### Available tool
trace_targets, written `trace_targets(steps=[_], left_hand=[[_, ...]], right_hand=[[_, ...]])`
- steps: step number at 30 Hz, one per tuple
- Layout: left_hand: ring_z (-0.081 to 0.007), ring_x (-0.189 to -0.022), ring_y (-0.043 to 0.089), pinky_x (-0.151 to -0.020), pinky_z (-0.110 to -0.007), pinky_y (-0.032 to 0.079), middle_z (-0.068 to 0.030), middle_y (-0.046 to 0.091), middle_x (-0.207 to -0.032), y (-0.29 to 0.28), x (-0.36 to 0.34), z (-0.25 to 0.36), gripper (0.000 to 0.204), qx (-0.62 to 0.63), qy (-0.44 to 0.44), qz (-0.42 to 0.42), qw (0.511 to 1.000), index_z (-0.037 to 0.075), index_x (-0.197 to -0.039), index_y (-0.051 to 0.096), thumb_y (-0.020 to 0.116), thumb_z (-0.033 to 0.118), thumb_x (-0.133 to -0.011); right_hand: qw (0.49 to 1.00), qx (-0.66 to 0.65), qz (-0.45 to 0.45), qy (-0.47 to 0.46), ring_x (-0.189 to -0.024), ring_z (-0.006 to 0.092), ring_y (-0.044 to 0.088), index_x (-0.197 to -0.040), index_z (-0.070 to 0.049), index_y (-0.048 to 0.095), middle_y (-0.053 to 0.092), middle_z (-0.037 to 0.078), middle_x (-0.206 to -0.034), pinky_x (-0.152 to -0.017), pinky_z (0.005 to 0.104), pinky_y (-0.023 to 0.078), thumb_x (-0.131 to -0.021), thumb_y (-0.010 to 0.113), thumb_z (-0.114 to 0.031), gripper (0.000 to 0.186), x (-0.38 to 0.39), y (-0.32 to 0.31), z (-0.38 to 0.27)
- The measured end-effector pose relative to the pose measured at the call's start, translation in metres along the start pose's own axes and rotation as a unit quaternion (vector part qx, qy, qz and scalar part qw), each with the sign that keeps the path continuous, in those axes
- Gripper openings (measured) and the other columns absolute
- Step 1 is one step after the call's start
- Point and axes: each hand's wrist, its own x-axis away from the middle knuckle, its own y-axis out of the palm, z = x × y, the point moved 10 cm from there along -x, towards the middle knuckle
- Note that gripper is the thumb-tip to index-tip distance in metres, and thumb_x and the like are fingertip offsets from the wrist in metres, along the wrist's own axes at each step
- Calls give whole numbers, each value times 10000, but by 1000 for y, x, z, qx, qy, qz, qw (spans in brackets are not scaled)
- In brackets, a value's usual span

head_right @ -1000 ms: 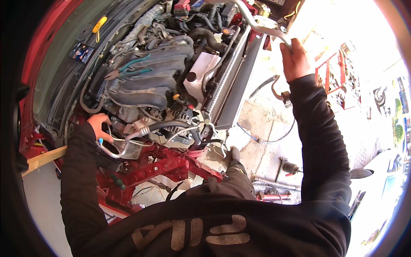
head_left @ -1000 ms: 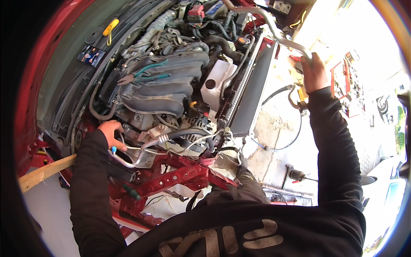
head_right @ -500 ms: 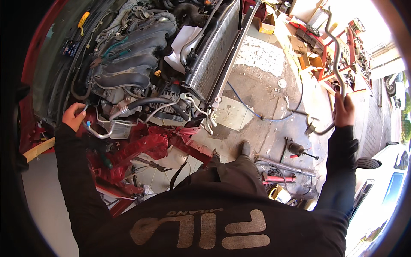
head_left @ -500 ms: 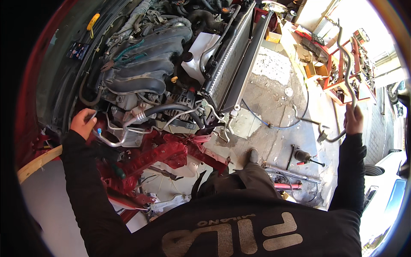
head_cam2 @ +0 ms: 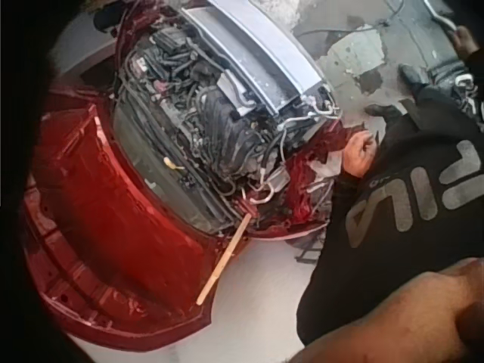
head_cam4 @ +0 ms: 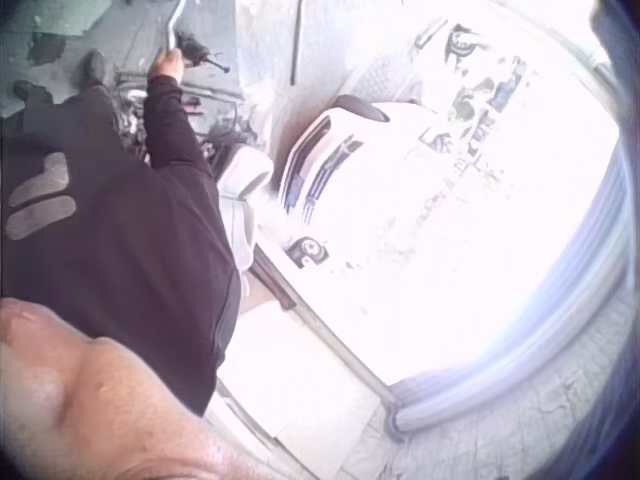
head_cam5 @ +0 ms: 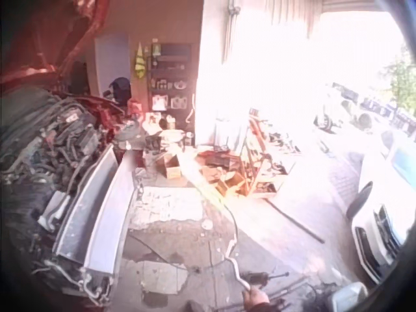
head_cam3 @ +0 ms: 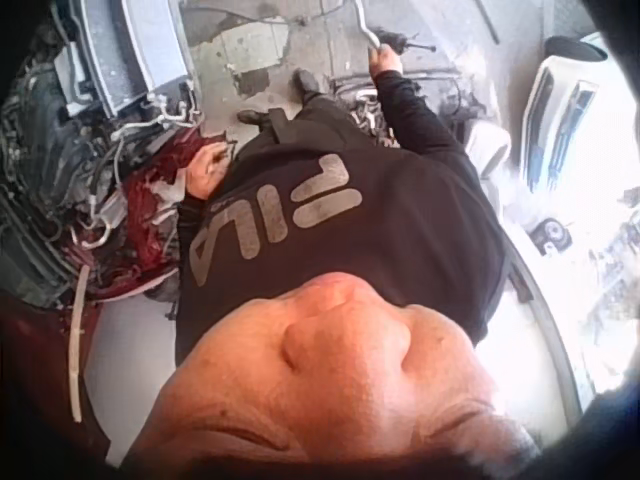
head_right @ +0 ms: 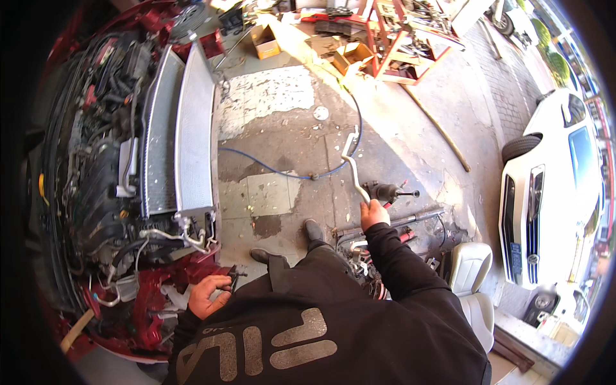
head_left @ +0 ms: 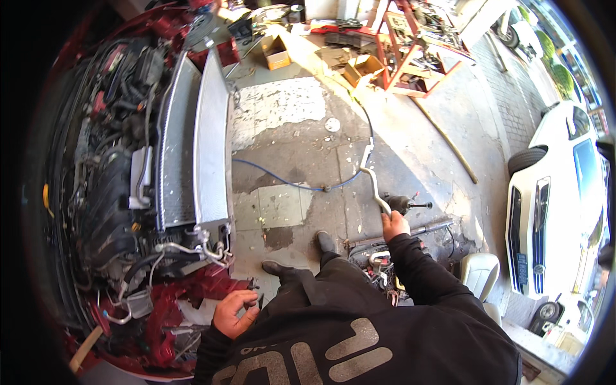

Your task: The person installs a metal pipe into the engine bay of a red car, aligns it with surrounding components, and secures it with a wrench. The person also handles a radiator and other engine parts during the process.

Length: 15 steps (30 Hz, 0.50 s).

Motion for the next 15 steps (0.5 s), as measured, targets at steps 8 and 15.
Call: trace_targets(steps=[8,15], left_hand=[[-146,-925,740,-842,-319,575,-104,791,-996,77,-7,-143,292,-22,-224,-77,971,22,-1191,760,783,243,-1002],[-190,-968,739,-882,-347,572,-126,785,-1048,108,-57,-165,363,-46,-261,-129,956,33,-1207,764,798,309,-973]], right_hand=[[981,-72,47,172,-1002,503,724,-1102,-27,691,748,292,-1078,-919,577,584,-1004,695,-439,424,-113,-25,41],[990,-138,2,19,-1190,484,642,-1253,-71,606,639,257,-1273,-1002,564,551,-914,756,-323,448,-88,-7,-65]])
